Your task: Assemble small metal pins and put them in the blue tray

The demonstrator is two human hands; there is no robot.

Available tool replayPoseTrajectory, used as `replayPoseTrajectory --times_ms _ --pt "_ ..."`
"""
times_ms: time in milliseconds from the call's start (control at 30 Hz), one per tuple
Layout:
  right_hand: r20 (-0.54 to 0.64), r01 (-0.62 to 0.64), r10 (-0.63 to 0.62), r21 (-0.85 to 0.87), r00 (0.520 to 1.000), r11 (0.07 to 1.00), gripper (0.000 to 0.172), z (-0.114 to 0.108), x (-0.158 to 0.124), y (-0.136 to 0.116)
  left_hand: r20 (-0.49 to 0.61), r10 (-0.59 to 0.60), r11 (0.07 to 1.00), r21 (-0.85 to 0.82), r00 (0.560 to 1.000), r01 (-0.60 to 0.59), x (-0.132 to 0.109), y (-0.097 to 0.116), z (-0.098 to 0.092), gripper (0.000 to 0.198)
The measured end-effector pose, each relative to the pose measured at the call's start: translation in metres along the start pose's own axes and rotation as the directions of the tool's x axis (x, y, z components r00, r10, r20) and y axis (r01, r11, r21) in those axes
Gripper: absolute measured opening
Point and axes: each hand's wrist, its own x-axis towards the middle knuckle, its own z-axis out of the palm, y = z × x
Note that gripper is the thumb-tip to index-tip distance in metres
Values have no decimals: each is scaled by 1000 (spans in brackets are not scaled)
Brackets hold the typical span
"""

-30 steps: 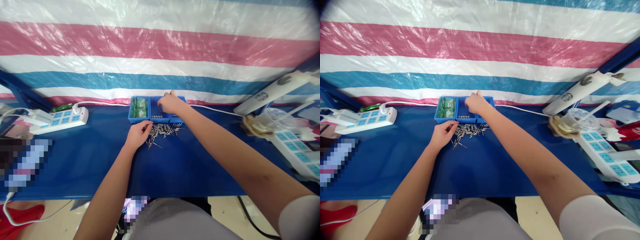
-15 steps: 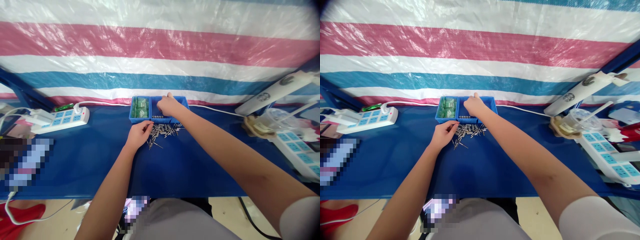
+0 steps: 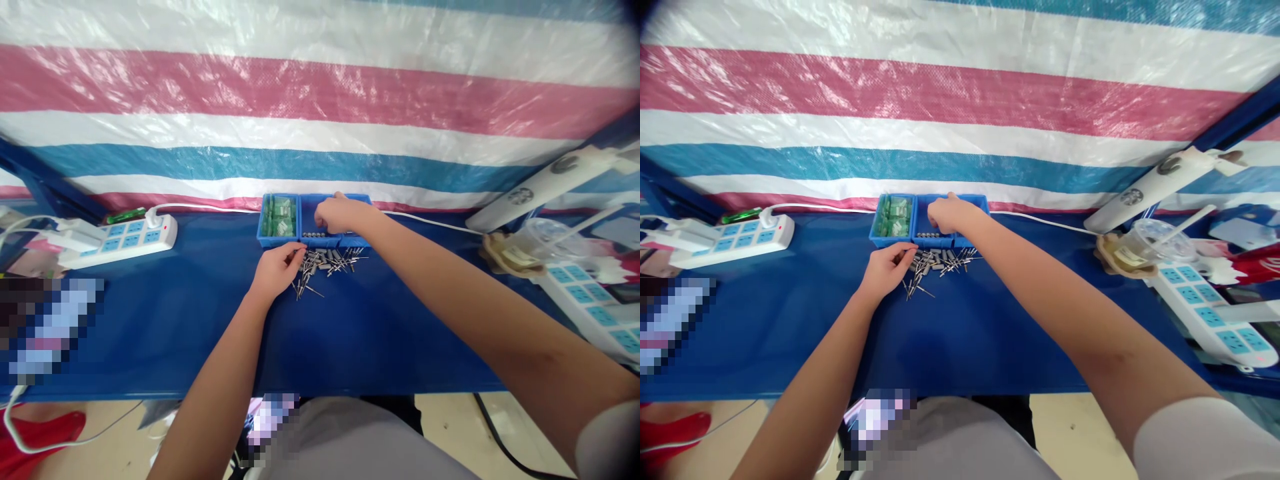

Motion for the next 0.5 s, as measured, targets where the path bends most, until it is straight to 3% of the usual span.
replayPoseTrajectory --times_ms 200,500 --pt "9 10 -12 151 1000 988 49 2 -5 3 -3 12 1000 7 1000 -12 1 1 -1 29" --pt "-15 71 -70 170 997 983 51 8 -3 9 -3 -2 1000 1 1000 2 1 1 -1 29"
